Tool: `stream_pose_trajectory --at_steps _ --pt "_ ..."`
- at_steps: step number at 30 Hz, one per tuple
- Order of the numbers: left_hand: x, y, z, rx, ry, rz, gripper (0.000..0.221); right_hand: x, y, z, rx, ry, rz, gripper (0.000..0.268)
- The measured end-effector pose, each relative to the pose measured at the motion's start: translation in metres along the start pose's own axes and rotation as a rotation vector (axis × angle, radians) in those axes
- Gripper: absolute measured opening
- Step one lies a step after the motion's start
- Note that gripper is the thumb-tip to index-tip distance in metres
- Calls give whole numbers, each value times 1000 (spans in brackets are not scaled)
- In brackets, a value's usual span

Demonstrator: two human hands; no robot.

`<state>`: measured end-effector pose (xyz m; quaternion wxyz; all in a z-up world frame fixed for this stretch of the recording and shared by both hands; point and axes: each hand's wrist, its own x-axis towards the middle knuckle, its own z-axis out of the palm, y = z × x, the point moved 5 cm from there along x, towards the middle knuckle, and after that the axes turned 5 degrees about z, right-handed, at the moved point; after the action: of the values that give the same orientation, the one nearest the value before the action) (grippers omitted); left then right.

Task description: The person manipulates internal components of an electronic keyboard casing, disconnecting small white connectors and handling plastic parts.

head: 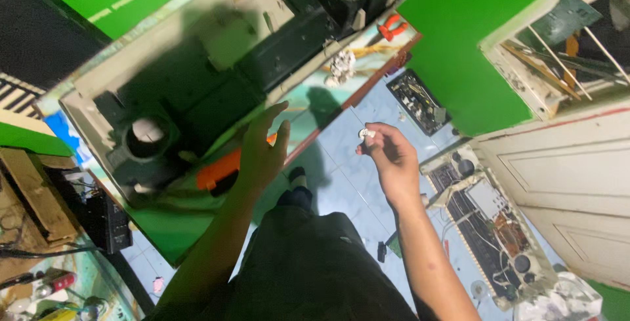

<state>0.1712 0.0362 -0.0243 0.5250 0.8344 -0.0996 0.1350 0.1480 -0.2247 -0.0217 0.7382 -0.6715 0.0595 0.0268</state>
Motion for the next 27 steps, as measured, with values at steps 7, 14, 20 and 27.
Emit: stream_pose_trajectory --at_steps 7,14,20,27 --pt "77 -39 -2 127 28 76 36 111 29 25 -160 1 59 28" --pt "114 -99 23 214 14 14 42 193 39 46 -484 -2 -51 29" --pt "125 -171 51 450 27 -26 70 284 52 62 -832 -64 -240 27" --pt "146 -220 68 589 -37 -319 91 423 134 83 -1283 -117 -472 13"
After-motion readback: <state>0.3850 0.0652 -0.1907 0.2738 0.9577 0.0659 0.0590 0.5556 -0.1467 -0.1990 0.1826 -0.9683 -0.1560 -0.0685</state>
